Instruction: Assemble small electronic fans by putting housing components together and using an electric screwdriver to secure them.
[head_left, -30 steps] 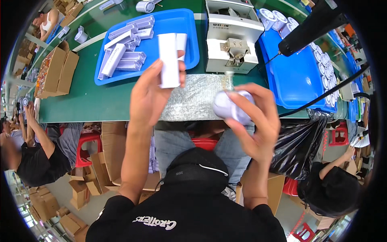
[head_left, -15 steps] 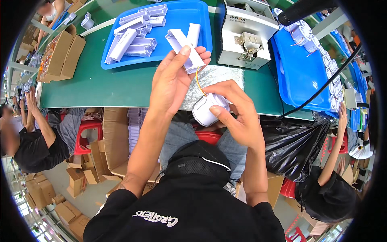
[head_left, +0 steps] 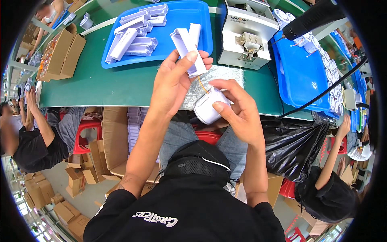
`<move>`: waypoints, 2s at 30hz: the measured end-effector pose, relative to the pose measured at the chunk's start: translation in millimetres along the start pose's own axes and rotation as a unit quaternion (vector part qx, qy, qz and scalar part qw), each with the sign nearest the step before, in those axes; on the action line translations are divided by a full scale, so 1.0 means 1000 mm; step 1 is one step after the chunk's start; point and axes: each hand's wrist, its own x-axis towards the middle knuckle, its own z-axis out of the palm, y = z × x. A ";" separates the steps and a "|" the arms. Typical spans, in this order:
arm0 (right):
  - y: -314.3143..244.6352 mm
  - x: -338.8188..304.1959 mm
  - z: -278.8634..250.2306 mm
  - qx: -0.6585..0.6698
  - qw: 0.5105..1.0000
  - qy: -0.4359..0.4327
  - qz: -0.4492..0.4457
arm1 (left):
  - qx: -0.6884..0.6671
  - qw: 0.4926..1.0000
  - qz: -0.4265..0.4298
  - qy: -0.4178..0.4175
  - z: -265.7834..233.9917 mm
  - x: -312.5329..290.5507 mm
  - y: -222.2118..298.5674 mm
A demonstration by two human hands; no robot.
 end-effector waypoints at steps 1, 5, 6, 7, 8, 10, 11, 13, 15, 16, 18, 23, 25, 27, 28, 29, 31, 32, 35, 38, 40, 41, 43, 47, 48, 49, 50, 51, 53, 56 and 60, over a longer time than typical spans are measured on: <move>0.002 0.002 0.003 -0.019 0.998 0.045 -0.040 | 0.017 1.000 0.007 -0.009 0.001 0.000 -0.001; 0.003 0.009 0.015 -0.176 0.956 0.173 -0.160 | 0.133 0.986 0.102 -0.020 0.021 -0.008 -0.001; 0.007 0.013 0.019 -0.260 0.913 0.222 -0.224 | 0.131 0.986 0.100 -0.021 0.023 -0.009 -0.004; 0.017 0.018 0.023 -0.270 0.901 0.239 -0.243 | 0.185 0.972 0.143 -0.034 0.023 -0.010 -0.010; 0.021 0.018 0.026 -0.273 0.900 0.241 -0.239 | 0.237 0.953 0.186 -0.046 0.024 -0.011 -0.018; 0.026 0.019 0.031 -0.308 0.923 0.200 -0.119 | 0.295 0.934 0.196 -0.047 0.017 -0.013 -0.037; 0.021 0.016 0.020 -0.307 0.926 0.178 -0.127 | 0.368 0.905 0.210 -0.045 0.011 -0.013 -0.044; 0.014 0.009 -0.014 -0.133 0.966 0.193 -0.112 | 0.436 0.867 0.236 -0.053 0.014 -0.014 -0.053; -0.012 0.014 -0.024 -0.071 0.971 0.183 -0.138 | 0.447 0.860 0.238 -0.063 0.015 -0.012 -0.050; -0.022 0.020 -0.026 -0.061 0.975 0.138 -0.160 | 0.458 0.852 0.243 -0.073 0.014 -0.011 -0.050; -0.026 0.041 -0.021 -0.158 0.967 0.109 -0.168 | 0.480 0.824 0.289 -0.085 0.008 -0.006 -0.051; -0.016 0.046 -0.032 -0.145 0.979 0.057 -0.135 | 0.527 0.805 0.270 -0.042 0.006 -0.011 -0.046; -0.012 0.052 -0.040 -0.136 0.979 0.058 -0.142 | 0.510 0.825 0.238 -0.049 0.004 -0.014 -0.042; -0.005 0.060 -0.047 -0.132 0.973 0.068 -0.179 | 0.477 0.849 0.221 -0.054 0.006 -0.014 -0.041; -0.003 0.061 -0.048 -0.133 0.973 0.066 -0.176 | 0.446 0.869 0.206 -0.059 0.007 -0.013 -0.042; 0.000 0.062 -0.048 -0.159 0.968 0.060 -0.185 | 0.447 0.871 0.195 -0.056 0.003 -0.014 -0.043; -0.001 0.063 -0.048 -0.209 0.952 0.058 -0.218 | 0.416 0.892 0.166 -0.069 -0.002 -0.010 -0.042; -0.002 0.062 -0.048 -0.211 0.951 0.057 -0.217 | 0.386 0.909 0.135 -0.083 -0.004 -0.009 -0.042; -0.003 0.064 -0.048 -0.236 0.937 0.045 -0.253 | 0.379 0.913 0.123 -0.088 -0.007 -0.006 -0.043; -0.005 0.065 -0.051 -0.258 0.927 0.043 -0.270 | 0.356 0.917 0.160 -0.082 -0.008 -0.005 -0.047; -0.007 0.067 -0.053 -0.258 0.934 0.034 -0.244 | 0.367 0.913 0.158 -0.077 -0.008 -0.004 -0.048; -0.007 0.067 -0.053 -0.258 0.934 0.034 -0.244 | 0.379 0.909 0.157 -0.074 -0.008 -0.004 -0.048; -0.006 0.069 -0.053 -0.240 0.941 0.026 -0.238 | 0.382 0.910 0.148 -0.070 -0.007 -0.005 -0.047; -0.006 0.065 -0.050 -0.245 0.948 0.028 -0.200 | 0.409 0.898 0.142 -0.072 -0.005 -0.004 -0.042; -0.011 0.065 -0.045 -0.233 0.947 0.068 -0.211 | 0.410 0.898 0.142 -0.071 -0.005 -0.004 -0.042; -0.014 0.063 -0.040 -0.220 0.944 0.107 -0.221 | 0.408 0.896 0.161 -0.062 -0.005 -0.004 -0.045; -0.013 0.057 -0.036 -0.219 0.944 0.107 -0.222 | 0.406 0.894 0.180 -0.054 -0.005 -0.003 -0.046; -0.011 0.047 -0.034 -0.204 0.928 0.198 -0.240 | 0.403 0.895 0.182 -0.057 -0.002 -0.002 -0.048; -0.016 0.022 -0.030 -0.217 0.900 0.282 -0.253 | 0.392 0.905 0.168 -0.011 0.002 -0.004 -0.049; -0.017 0.011 -0.009 -0.345 0.898 0.161 -0.221 | 0.458 0.871 0.179 -0.018 0.003 -0.005 -0.050; 0.001 0.018 0.010 -0.349 0.904 0.213 -0.128 | 0.470 0.858 0.209 -0.005 0.007 -0.005 -0.052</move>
